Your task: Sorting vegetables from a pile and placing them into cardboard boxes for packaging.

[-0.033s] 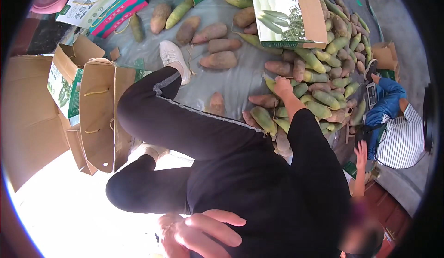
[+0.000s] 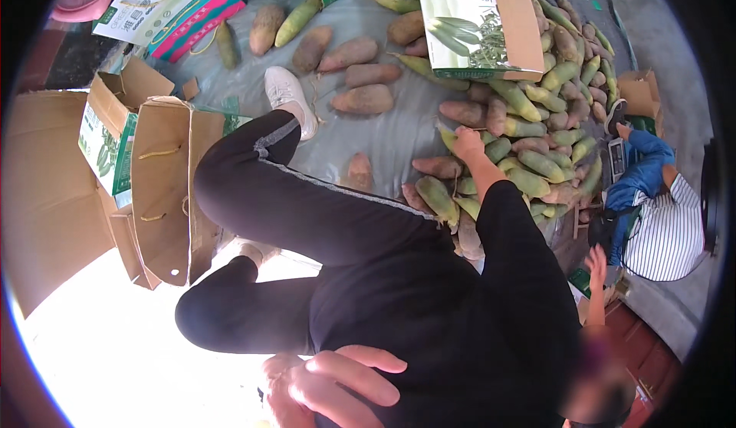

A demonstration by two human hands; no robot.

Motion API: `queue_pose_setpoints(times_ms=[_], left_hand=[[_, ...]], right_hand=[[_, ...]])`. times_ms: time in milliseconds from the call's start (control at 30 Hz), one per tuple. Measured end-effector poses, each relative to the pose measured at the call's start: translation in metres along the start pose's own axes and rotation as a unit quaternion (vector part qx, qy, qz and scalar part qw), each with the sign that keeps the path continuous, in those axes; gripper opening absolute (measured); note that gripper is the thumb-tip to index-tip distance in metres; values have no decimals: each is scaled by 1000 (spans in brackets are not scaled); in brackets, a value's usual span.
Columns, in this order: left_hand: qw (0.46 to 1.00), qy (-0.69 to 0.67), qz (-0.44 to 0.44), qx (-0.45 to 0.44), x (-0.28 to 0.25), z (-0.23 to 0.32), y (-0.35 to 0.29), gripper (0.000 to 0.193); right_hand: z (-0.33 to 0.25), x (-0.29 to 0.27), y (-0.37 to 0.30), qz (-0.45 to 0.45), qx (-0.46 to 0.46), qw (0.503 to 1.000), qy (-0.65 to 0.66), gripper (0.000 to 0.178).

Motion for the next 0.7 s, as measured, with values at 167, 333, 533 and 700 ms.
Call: queue_pose_setpoints(times_ms=[167, 333, 533, 700], left_hand=[[999, 27, 32, 12, 8, 15, 11, 18], [998, -43, 11, -37, -16, -17, 21, 18], [998, 8, 56, -29, -19, -12, 24, 19], [998, -24, 39, -44, -24, -14, 34, 16]], right_hand=[[-77, 7, 10, -79, -9, 997, 20, 32], [-19, 20, 17, -124, 58, 991, 0, 50], [-54, 34, 24, -159, 52, 986, 17, 60], [-76, 24, 17, -156, 4, 987, -37, 47]])
Point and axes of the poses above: each hand's wrist, its own y-axis towards the middle knuckle, its own x-axis out of the palm, z = x × y, the point moved 10 cm from there along y, towards the middle knuckle, and after that the axes turned 7 degrees about -x, right-handed, at the moved point
